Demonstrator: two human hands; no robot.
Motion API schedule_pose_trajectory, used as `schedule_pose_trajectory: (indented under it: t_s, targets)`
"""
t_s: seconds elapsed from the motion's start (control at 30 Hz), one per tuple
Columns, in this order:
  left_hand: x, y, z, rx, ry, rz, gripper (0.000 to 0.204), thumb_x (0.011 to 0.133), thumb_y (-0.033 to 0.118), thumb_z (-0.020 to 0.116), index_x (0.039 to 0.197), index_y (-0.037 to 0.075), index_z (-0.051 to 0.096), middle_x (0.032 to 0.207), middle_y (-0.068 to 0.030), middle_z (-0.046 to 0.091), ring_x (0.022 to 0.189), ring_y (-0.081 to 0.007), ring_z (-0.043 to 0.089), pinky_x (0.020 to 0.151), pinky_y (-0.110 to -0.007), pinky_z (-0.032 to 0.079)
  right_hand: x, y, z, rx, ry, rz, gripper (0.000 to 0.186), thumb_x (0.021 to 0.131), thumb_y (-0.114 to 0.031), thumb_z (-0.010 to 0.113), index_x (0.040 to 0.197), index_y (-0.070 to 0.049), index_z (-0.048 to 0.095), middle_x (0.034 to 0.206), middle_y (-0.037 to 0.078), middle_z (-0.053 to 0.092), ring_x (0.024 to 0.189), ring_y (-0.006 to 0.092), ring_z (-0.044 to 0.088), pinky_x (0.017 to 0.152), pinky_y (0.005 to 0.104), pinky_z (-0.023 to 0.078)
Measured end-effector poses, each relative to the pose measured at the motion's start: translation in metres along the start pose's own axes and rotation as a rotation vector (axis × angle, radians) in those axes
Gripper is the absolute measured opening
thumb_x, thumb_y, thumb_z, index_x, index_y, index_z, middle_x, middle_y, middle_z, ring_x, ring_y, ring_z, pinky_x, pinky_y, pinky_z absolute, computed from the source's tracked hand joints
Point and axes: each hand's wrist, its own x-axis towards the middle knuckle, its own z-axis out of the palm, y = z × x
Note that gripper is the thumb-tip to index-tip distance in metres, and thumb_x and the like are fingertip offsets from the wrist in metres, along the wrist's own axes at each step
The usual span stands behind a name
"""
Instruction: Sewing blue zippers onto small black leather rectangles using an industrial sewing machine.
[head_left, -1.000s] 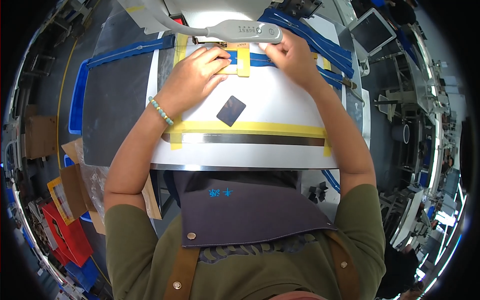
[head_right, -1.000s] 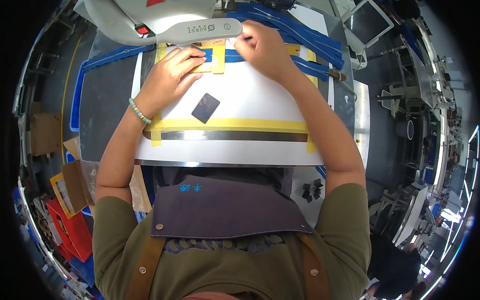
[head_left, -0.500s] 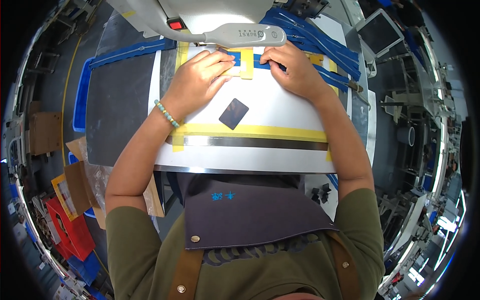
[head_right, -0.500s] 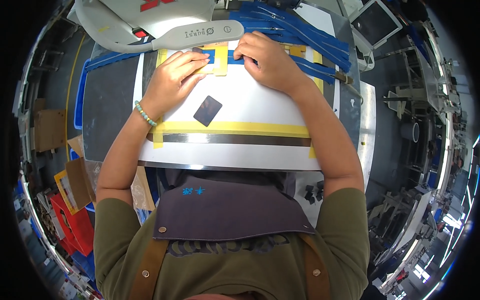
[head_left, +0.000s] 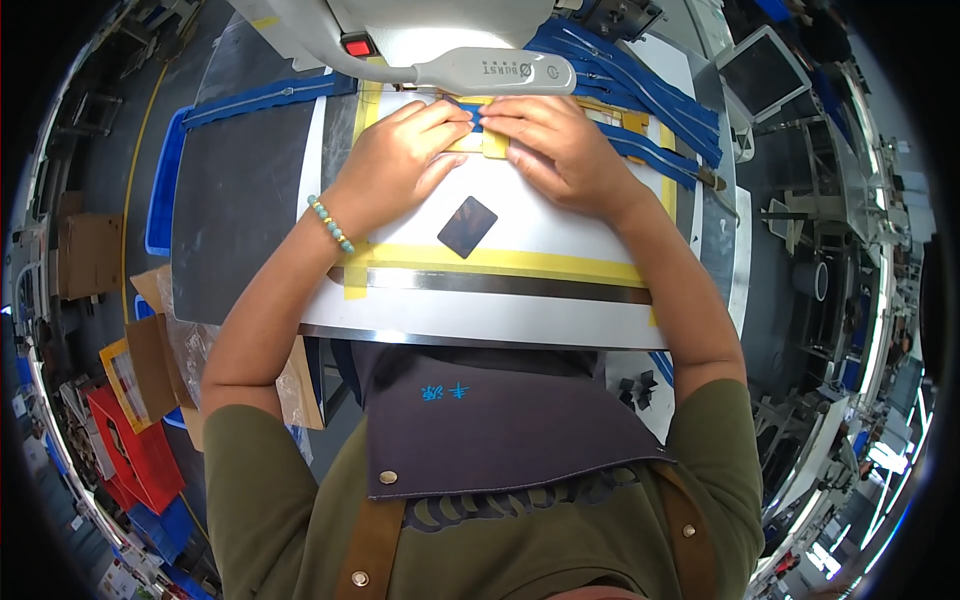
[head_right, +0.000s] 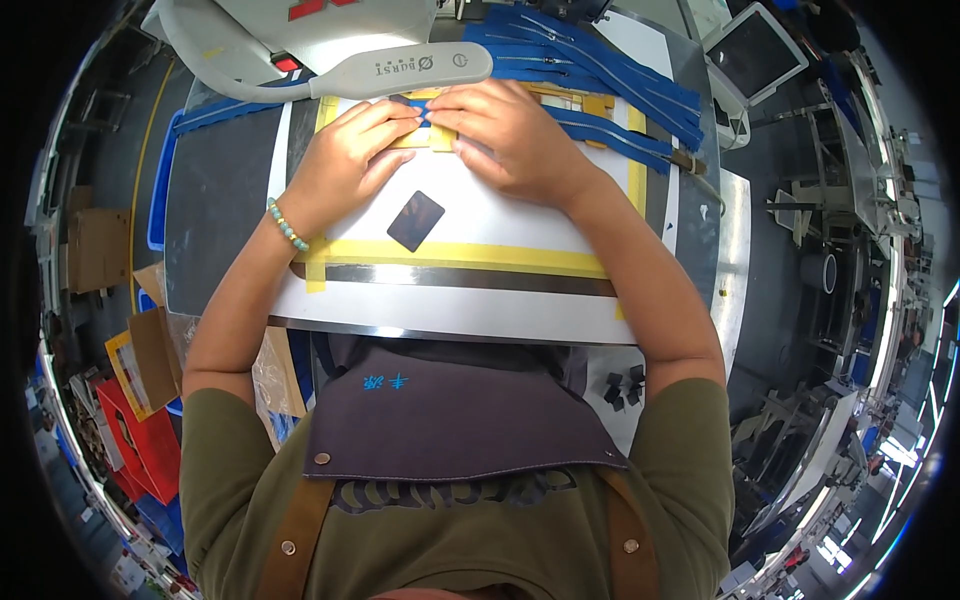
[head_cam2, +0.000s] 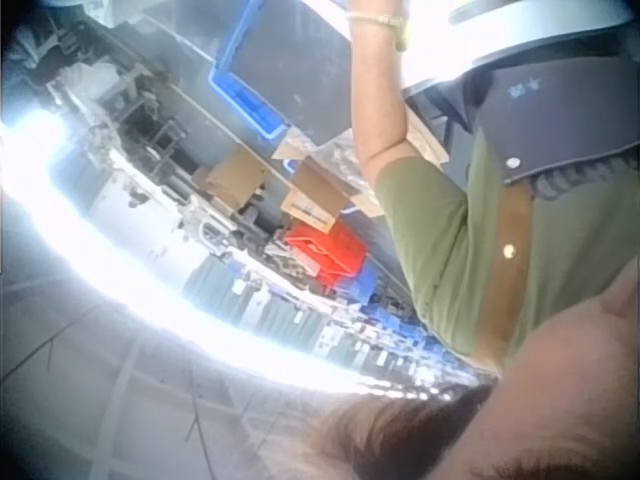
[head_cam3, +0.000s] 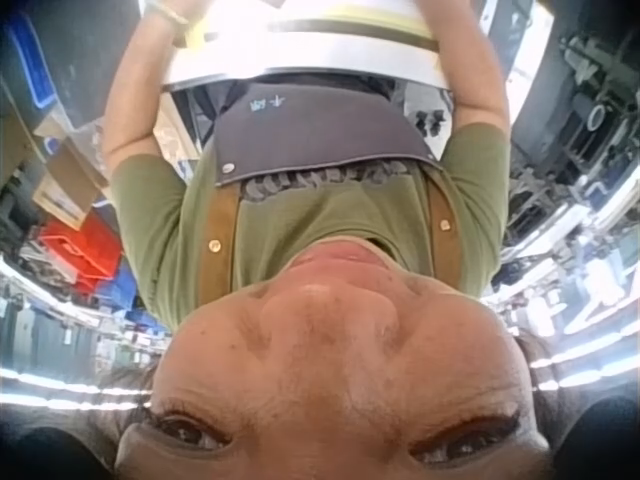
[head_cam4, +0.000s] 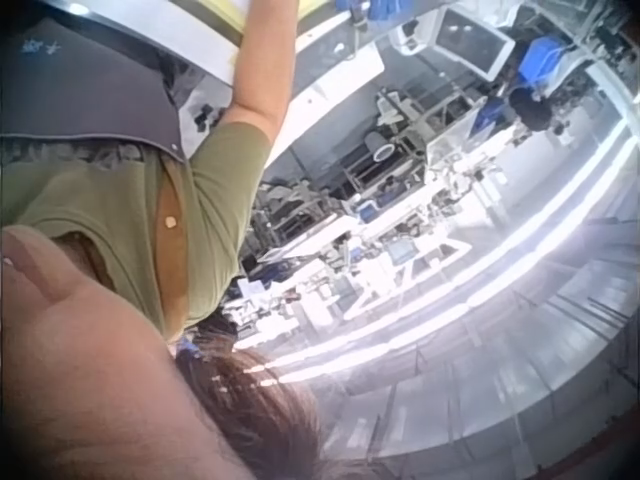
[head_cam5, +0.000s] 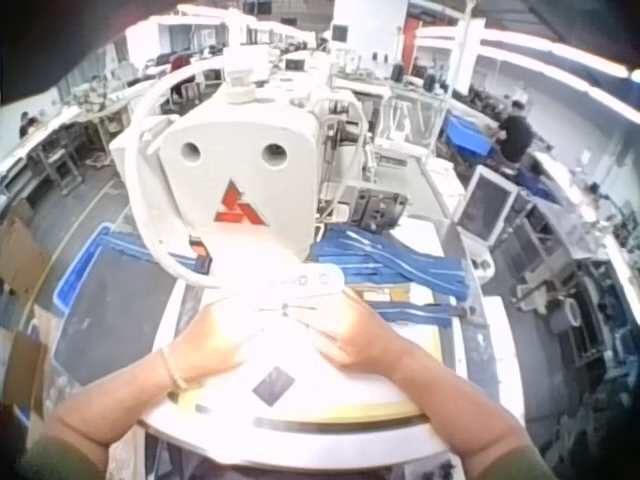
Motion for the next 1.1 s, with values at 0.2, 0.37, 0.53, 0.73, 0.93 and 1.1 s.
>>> schedule_pose_trajectory:
  t_s: [0.2, 0.37, 0.53, 0.73, 0.93, 1.1]
  targets:
    - [-0.015, 0.004, -0.017, -0.137, 0.068, -0.131, 0.029, 0.091, 0.010, 0.074, 0.117, -0.001, 0.072, 0.117, -0.0137, 0.071, 0.110, -0.0314, 0.067, 0.097, -0.040, 0.055, -0.004, 0.001, 0.008, -0.065, -0.150, -0.032, 0.046, 0.092, -0.020, 0.065, 0.136, -0.005, 0.066, 0.141, 0.007, 0.065, 0.134, 0.0267, 0.054, 0.113, 0.0440, 0.039]
    - [-0.024, -0.003, -0.012, -0.090, 0.044, -0.128, 0.042, 0.089, 0.011, 0.076, 0.129, -0.001, 0.070, 0.132, -0.0124, 0.071, 0.120, -0.0323, 0.062, 0.105, -0.041, 0.051, -0.004, 0.002, 0.009, -0.093, -0.166, -0.024, 0.050, 0.094, -0.027, 0.063, 0.140, -0.006, 0.065, 0.145, 0.006, 0.064, 0.137, 0.0252, 0.051, 0.115, 0.0438, 0.037]
    - [-0.022, -0.004, -0.012, -0.125, -0.027, -0.132, 0.050, 0.090, 0.012, 0.075, 0.138, 0.001, 0.067, 0.143, -0.0113, 0.066, 0.129, -0.0324, 0.056, 0.113, -0.043, 0.044, -0.004, 0.001, 0.009, -0.105, -0.173, -0.021, 0.050, 0.095, -0.028, 0.064, 0.140, -0.006, 0.065, 0.145, 0.005, 0.063, 0.136, 0.0253, 0.051, 0.115, 0.0436, 0.037]
    - [-0.018, -0.005, -0.010, -0.104, -0.091, -0.097, 0.049, 0.092, 0.016, 0.074, 0.138, 0.000, 0.066, 0.145, -0.0102, 0.065, 0.131, -0.0316, 0.054, 0.113, -0.043, 0.045, -0.003, -0.001, 0.008, -0.105, -0.160, -0.003, 0.050, 0.094, -0.029, 0.067, 0.138, -0.005, 0.065, 0.143, 0.007, 0.065, 0.136, 0.0260, 0.052, 0.115, 0.0440, 0.037]
    - [-0.009, -0.006, -0.010, 0.054, -0.103, 0.024, 0.046, 0.092, 0.020, 0.075, 0.133, 0.000, 0.069, 0.140, -0.0086, 0.068, 0.124, -0.0295, 0.058, 0.108, -0.040, 0.050, -0.006, 0.006, 0.013, -0.056, -0.094, -0.021, 0.040, 0.093, -0.021, 0.069, 0.128, -0.004, 0.071, 0.134, 0.010, 0.069, 0.126, 0.0288, 0.058, 0.109, 0.0446, 0.044]
    - [-0.002, -0.008, -0.009, 0.142, -0.063, 0.111, 0.041, 0.091, 0.023, 0.077, 0.126, 0.001, 0.072, 0.133, -0.0068, 0.072, 0.116, -0.0262, 0.062, 0.100, -0.038, 0.054, -0.003, 0.004, 0.002, -0.084, 0.042, 0.032, 0.033, 0.087, -0.011, 0.072, 0.119, -0.007, 0.076, 0.129, 0.008, 0.070, 0.113, 0.0289, 0.062, 0.100, 0.0423, 0.051]
